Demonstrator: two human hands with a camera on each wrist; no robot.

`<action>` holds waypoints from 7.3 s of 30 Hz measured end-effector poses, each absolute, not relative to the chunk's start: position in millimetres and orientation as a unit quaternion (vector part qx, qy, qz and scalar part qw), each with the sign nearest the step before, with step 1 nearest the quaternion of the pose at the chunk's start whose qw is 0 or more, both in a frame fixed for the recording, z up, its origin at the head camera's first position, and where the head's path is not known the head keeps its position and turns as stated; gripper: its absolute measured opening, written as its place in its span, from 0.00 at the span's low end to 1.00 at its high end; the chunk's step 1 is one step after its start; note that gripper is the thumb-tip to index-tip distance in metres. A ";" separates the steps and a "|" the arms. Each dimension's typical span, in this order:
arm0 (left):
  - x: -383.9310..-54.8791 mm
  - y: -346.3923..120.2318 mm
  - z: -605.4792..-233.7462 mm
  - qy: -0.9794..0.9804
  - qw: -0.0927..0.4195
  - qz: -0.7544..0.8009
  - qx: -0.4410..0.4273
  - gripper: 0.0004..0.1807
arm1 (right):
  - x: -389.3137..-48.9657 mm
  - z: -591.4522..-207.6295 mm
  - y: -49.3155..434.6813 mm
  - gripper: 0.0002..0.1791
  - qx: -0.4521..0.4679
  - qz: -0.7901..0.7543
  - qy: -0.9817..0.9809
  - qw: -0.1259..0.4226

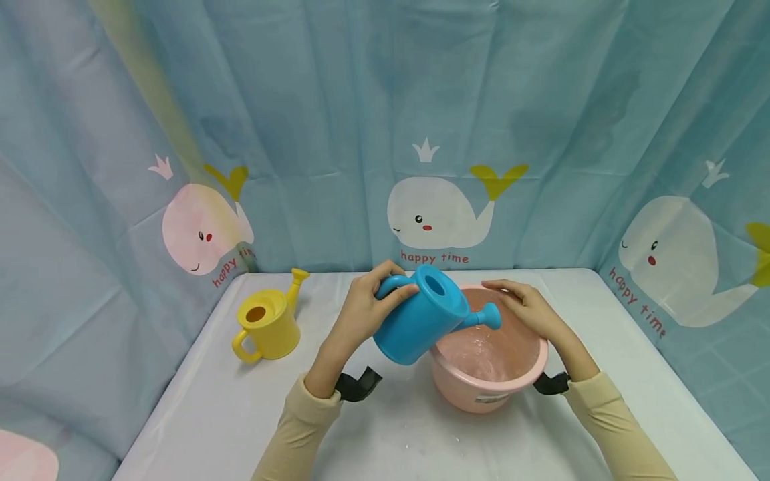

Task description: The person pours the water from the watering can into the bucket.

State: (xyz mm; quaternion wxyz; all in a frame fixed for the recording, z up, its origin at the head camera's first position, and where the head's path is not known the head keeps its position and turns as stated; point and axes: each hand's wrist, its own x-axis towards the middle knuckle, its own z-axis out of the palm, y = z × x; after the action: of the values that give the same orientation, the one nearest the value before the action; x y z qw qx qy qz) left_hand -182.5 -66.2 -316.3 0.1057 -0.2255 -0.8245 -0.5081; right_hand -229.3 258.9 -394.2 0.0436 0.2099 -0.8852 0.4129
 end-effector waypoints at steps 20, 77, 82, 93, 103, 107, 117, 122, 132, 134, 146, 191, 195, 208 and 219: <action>-181.8 -65.8 -316.0 -0.828 0.105 -0.505 -0.221 0.12 | -229.2 -395.6 258.8 0.18 0.195 0.412 -0.889 0.039; -181.8 -66.3 -316.5 -0.825 0.104 -0.512 -0.214 0.11 | -230.1 -396.9 259.4 0.18 0.217 0.416 -0.881 0.051; -182.2 -66.1 -316.5 -0.827 0.105 -0.510 -0.212 0.11 | -229.1 -394.8 258.7 0.18 0.213 0.410 -0.885 0.049; -182.5 -66.0 -317.2 -0.824 0.109 -0.512 -0.217 0.10 | -224.5 -387.1 254.1 0.17 0.211 0.413 -0.885 0.048; -182.0 -67.1 -317.4 -0.825 0.104 -0.512 -0.216 0.11 | -229.1 -394.7 258.8 0.17 0.217 0.420 -0.880 0.052; -181.9 -67.2 -317.1 -0.824 0.104 -0.512 -0.217 0.11 | -228.3 -393.5 258.4 0.17 0.217 0.419 -0.880 0.054; -182.2 -66.8 -317.1 -0.827 0.106 -0.509 -0.215 0.11 | -228.9 -394.4 259.2 0.17 0.216 0.422 -0.879 0.052; -182.3 -66.7 -317.3 -0.827 0.105 -0.509 -0.214 0.11 | -229.3 -394.9 259.5 0.17 0.216 0.421 -0.879 0.052; -181.7 -66.1 -316.8 -0.829 0.101 -0.509 -0.210 0.11 | -221.8 -384.9 252.4 0.17 0.215 0.419 -0.881 0.054; -181.6 -65.8 -316.6 -0.829 0.100 -0.509 -0.210 0.11 | -216.1 -376.8 247.7 0.17 0.214 0.416 -0.882 0.054; -180.3 -65.2 -315.3 -0.831 0.103 -0.506 -0.209 0.12 | -209.5 -367.1 242.8 0.17 0.211 0.417 -0.883 0.048; -181.3 -65.4 -315.5 -0.829 0.104 -0.506 -0.212 0.11 | -211.7 -371.2 244.4 0.17 0.222 0.417 -0.880 0.053; -180.1 -65.7 -315.2 -0.831 0.103 -0.506 -0.207 0.11 | -209.1 -367.4 242.5 0.17 0.214 0.414 -0.883 0.051; -180.3 -65.3 -315.8 -0.830 0.106 -0.506 -0.209 0.11 | -209.9 -367.9 243.8 0.17 0.219 0.418 -0.880 0.053; -179.9 -65.1 -315.9 -0.829 0.107 -0.506 -0.211 0.11 | -210.4 -370.0 244.6 0.17 0.218 0.422 -0.879 0.052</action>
State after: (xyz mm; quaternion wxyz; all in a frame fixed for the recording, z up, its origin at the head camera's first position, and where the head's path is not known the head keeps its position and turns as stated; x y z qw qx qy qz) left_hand -179.9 -65.1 -315.9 0.1065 -0.2114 -0.8294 -0.5060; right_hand -210.4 244.6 -370.0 0.0518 0.2177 -0.8787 0.4217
